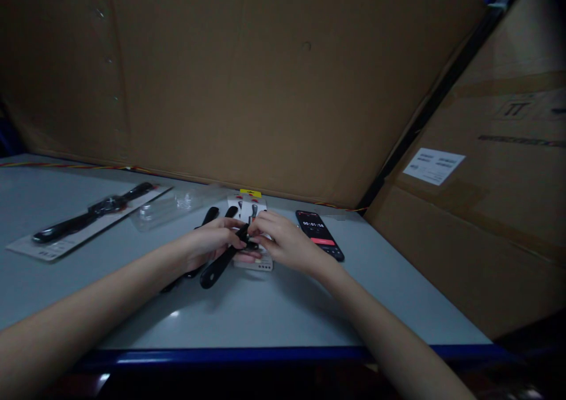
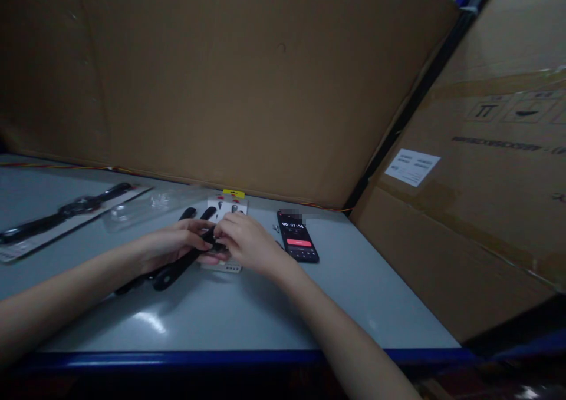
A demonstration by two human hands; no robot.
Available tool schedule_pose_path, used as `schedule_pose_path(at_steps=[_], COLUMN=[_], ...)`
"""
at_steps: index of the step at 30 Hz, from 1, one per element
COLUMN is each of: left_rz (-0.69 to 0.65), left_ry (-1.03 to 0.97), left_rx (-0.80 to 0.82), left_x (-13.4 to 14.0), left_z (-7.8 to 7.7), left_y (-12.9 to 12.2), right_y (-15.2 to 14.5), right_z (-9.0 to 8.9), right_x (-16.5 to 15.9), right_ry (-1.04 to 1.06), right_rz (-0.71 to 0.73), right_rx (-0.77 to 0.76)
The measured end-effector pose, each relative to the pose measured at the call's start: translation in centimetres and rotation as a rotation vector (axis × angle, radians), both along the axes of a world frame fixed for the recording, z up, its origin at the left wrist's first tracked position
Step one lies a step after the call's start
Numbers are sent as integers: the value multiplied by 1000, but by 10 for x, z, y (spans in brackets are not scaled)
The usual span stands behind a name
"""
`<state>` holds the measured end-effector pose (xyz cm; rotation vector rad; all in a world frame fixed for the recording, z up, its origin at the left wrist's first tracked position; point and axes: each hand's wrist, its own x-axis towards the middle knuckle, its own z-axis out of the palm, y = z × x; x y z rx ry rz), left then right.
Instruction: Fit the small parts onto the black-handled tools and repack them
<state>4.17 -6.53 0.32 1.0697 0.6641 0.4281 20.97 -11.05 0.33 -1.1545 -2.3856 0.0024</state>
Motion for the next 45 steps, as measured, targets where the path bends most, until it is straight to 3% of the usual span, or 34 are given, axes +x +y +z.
schedule_pose_path(at_steps=[6,12,14,29,34,39,45], left_rz=[46,72,56,73,67,121,82], left_ry=[24,-17,-19,-21,-18,-11,6], left_rx=[6,38,44,62,49,43,48], left_x=[0,0,0,1,1,2,2], left_z=[2,2,1,-8,-5,-6,-9], left_y=[-3,-4,-3,2,0,-1,1], right_y=[-3,-4,-3,-1,0,-2,-6], right_z=[8,4,1,1,1,-1,0], right_x=[5,-1,-3,-5,0,-4,-8], right_ry=[89,81,35,72,200,90,68], right_rz=[141,-180,-215,49,-54,-266,-120], right_rx=[-64,-29,-36,-1,25,-61,-13])
